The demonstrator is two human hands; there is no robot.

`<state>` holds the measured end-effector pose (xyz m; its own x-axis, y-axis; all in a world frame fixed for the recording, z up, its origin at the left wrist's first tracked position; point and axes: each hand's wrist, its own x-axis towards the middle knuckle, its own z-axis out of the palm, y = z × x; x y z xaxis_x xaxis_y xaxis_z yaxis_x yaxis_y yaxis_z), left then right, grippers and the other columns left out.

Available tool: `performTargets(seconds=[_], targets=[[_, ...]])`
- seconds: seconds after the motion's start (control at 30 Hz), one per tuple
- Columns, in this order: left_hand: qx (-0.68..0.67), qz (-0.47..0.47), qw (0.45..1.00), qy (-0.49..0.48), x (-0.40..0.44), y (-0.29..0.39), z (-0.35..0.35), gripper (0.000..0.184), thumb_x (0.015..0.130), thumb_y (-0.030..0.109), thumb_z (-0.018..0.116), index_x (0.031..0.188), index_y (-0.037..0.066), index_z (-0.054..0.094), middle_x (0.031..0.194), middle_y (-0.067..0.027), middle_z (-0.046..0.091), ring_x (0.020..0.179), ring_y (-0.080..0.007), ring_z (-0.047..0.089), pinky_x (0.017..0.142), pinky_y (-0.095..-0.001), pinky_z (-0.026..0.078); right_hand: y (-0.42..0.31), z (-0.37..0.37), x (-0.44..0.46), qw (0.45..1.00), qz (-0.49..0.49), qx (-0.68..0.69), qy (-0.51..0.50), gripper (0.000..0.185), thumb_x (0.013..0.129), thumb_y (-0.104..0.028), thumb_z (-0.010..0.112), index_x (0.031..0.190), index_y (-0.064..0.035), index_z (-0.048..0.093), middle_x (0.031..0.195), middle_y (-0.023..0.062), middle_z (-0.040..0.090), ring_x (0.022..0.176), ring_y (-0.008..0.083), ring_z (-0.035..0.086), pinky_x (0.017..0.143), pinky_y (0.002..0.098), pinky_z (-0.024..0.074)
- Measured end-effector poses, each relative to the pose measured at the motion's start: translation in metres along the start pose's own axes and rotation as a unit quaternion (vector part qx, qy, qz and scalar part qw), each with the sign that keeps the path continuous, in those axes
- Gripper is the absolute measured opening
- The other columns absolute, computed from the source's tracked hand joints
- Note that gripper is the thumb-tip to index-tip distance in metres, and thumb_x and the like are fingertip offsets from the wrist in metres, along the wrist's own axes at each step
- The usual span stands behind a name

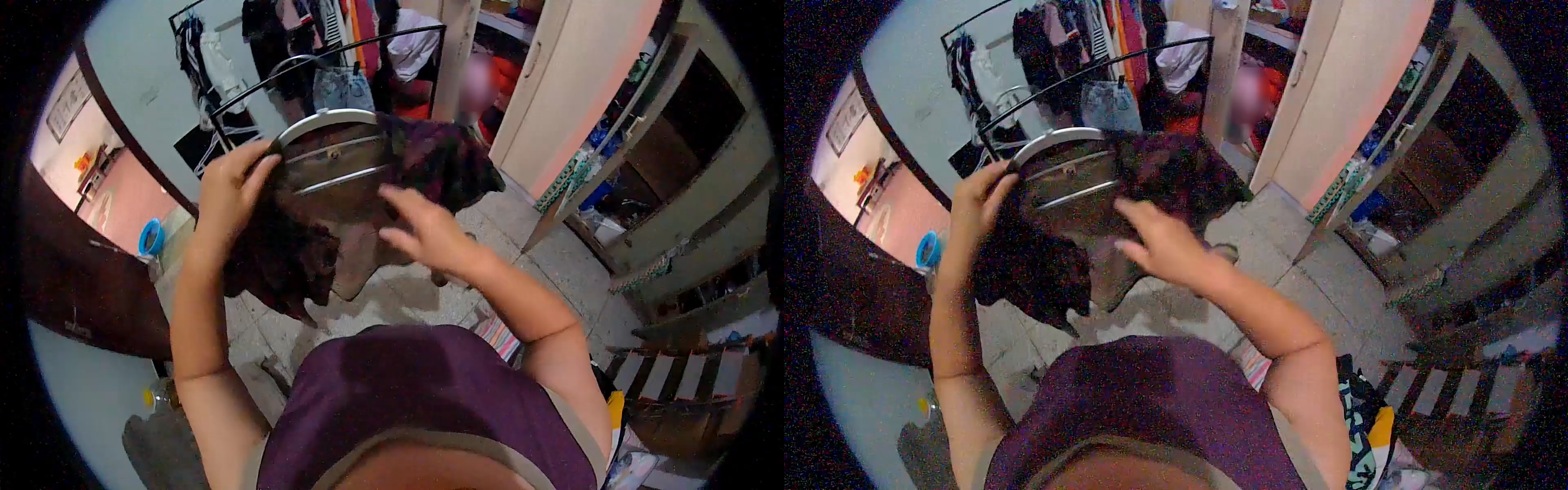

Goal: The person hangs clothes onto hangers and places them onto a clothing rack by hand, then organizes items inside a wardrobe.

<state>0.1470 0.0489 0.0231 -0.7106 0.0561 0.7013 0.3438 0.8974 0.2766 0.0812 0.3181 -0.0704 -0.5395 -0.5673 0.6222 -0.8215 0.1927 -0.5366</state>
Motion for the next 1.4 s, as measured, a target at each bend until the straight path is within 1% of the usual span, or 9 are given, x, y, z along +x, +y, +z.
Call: performTargets(seconds=[0.2, 0.27, 0.37, 0.6, 0.77, 0.8, 0.97, 1.17, 1.4], targets=[[-0.046, -0.098, 0.992, 0.067, -0.016, -0.001, -0.008, 0.021, 0.081, 0.012, 0.059, 0.097, -0.002, 0.062, 0.083, -0.0109, 0.065, 0.074, -0.0160, 0.060, 0.067, -0.0272, 0.045, 0.031, -0.044, -0.014, 0.968, 0.164, 0.003, 0.189, 0.022, 0.080, -0.016, 0.061, 0.094, 0.0003, 0.060, 0.082, 0.0124, 0.061, 0.078, 0.0240, 0.060, 0.071, 0.0328, 0.0466], [-0.038, -0.099, 0.992, 0.074, -0.018, -0.004, -0.012, 0.021, 0.082, 0.014, 0.059, 0.097, -0.001, 0.062, 0.084, -0.0105, 0.065, 0.074, -0.0157, 0.060, 0.067, -0.0276, 0.046, 0.050, -0.066, -0.014, 0.935, 0.217, 0.076, 0.270, 0.022, 0.083, -0.013, 0.059, 0.100, 0.0007, 0.056, 0.090, 0.0081, 0.058, 0.080, 0.0146, 0.055, 0.074, 0.0273, 0.0444], [-0.065, -0.088, 0.990, 0.085, -0.017, -0.006, -0.015, 0.021, 0.082, 0.013, 0.059, 0.097, -0.001, 0.062, 0.085, -0.0099, 0.065, 0.076, -0.0155, 0.060, 0.068, -0.0272, 0.046, 0.082, -0.080, -0.013, 0.924, 0.165, -0.008, 0.345, 0.032, 0.083, -0.015, 0.059, 0.110, -0.0003, 0.052, 0.106, 0.0121, 0.054, 0.097, 0.0180, 0.053, 0.084, 0.0298, 0.0417], [-0.066, -0.060, 0.995, 0.050, -0.010, -0.014, -0.015, 0.020, 0.080, 0.012, 0.059, 0.094, -0.002, 0.061, 0.085, -0.0143, 0.064, 0.077, -0.0236, 0.062, 0.070, -0.0297, 0.046, 0.034, -0.090, 0.024, 0.961, -0.014, -0.163, 0.222, 0.044, 0.079, -0.018, 0.063, 0.117, -0.0014, 0.049, 0.122, 0.0174, 0.045, 0.113, 0.0316, 0.044, 0.096, 0.0383, 0.0344], [-0.054, -0.045, 0.998, -0.001, -0.005, -0.029, -0.029, 0.023, 0.082, 0.013, 0.058, 0.098, -0.003, 0.061, 0.090, -0.0108, 0.065, 0.084, -0.0161, 0.060, 0.076, -0.0271, 0.045, 0.005, -0.078, 0.060, 0.949, -0.135, -0.236, 0.162, 0.047, 0.073, -0.012, 0.067, 0.116, -0.0019, 0.050, 0.121, 0.0180, 0.046, 0.111, 0.0347, 0.045, 0.094, 0.0404, 0.0356], [-0.095, -0.041, 0.994, 0.022, -0.005, -0.030, -0.027, 0.023, 0.081, 0.018, 0.058, 0.095, -0.001, 0.061, 0.082, -0.0153, 0.064, 0.074, -0.0238, 0.062, 0.069, -0.0289, 0.046, -0.006, -0.074, 0.063, 0.940, -0.169, -0.252, 0.154, 0.046, 0.072, -0.010, 0.067, 0.114, -0.0025, 0.052, 0.118, 0.0171, 0.049, 0.108, 0.0339, 0.047, 0.092, 0.0401, 0.0370], [-0.092, -0.036, 0.995, 0.003, 0.002, -0.035, -0.027, 0.025, 0.081, 0.019, 0.059, 0.095, -0.002, 0.060, 0.081, -0.0147, 0.064, 0.072, -0.0219, 0.062, 0.067, -0.0281, 0.046, -0.029, -0.047, 0.067, 0.919, -0.329, -0.214, 0.027, 0.031, 0.067, -0.001, 0.061, 0.098, -0.0039, 0.058, 0.099, 0.0129, 0.059, 0.082, 0.0294, 0.059, 0.069, 0.0369, 0.0482], [-0.074, -0.031, 0.997, 0.001, 0.009, -0.025, -0.024, 0.026, 0.081, 0.020, 0.060, 0.096, -0.001, 0.061, 0.084, -0.0132, 0.065, 0.075, -0.0206, 0.062, 0.068, -0.0279, 0.046, -0.029, 0.008, 0.043, 0.963, -0.141, -0.123, -0.193, 0.026, 0.074, -0.004, 0.061, 0.099, -0.0005, 0.056, 0.090, 0.0164, 0.058, 0.076, 0.0337, 0.059, 0.063, 0.0376, 0.0497], [-0.071, -0.029, 0.997, 0.001, 0.023, -0.002, -0.015, 0.027, 0.081, 0.021, 0.060, 0.096, -0.001, 0.062, 0.085, -0.0144, 0.065, 0.076, -0.0223, 0.063, 0.069, -0.0291, 0.047, 0.012, 0.072, 0.027, 0.973, 0.155, 0.119, -0.122, 0.041, 0.075, -0.018, 0.067, 0.109, 0.0021, 0.054, 0.079, 0.0194, 0.061, 0.070, 0.0232, 0.060, 0.064, 0.0330, 0.0470]])
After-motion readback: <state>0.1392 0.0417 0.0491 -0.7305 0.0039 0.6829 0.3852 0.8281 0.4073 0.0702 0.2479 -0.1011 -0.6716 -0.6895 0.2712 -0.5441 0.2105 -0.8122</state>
